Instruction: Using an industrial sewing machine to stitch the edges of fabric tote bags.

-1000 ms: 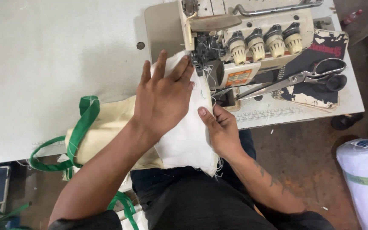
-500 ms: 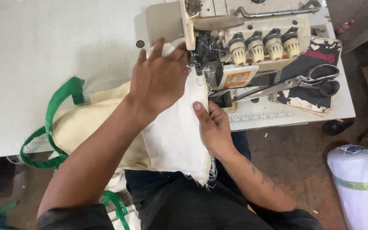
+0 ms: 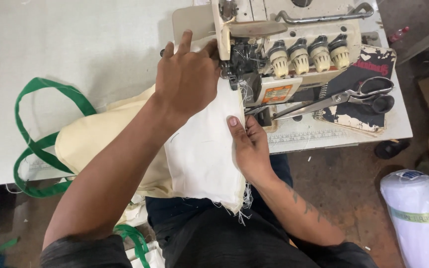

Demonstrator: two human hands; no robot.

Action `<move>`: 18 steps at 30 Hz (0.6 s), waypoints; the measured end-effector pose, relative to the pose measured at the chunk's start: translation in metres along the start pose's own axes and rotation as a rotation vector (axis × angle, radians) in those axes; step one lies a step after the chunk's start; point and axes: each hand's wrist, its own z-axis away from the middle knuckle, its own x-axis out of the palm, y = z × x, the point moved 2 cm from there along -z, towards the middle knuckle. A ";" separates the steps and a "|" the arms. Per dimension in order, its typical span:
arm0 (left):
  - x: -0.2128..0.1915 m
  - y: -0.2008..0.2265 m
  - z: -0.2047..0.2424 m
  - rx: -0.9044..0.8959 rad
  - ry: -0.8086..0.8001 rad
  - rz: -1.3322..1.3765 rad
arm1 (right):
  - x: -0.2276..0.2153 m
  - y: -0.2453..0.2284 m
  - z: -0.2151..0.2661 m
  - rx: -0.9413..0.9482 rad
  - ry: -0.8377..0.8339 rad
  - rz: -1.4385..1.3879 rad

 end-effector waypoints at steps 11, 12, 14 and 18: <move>0.014 -0.016 -0.019 0.033 0.018 -0.153 | -0.002 -0.005 0.000 -0.116 0.012 0.160; 0.014 -0.019 -0.022 0.020 0.031 -0.163 | -0.004 -0.002 0.000 -0.118 0.020 0.161; 0.020 -0.023 -0.025 0.009 0.042 -0.170 | -0.008 0.004 0.001 -0.119 0.032 0.163; -0.002 -0.039 -0.041 -0.047 -0.206 0.137 | -0.011 0.010 0.001 -0.184 0.067 0.289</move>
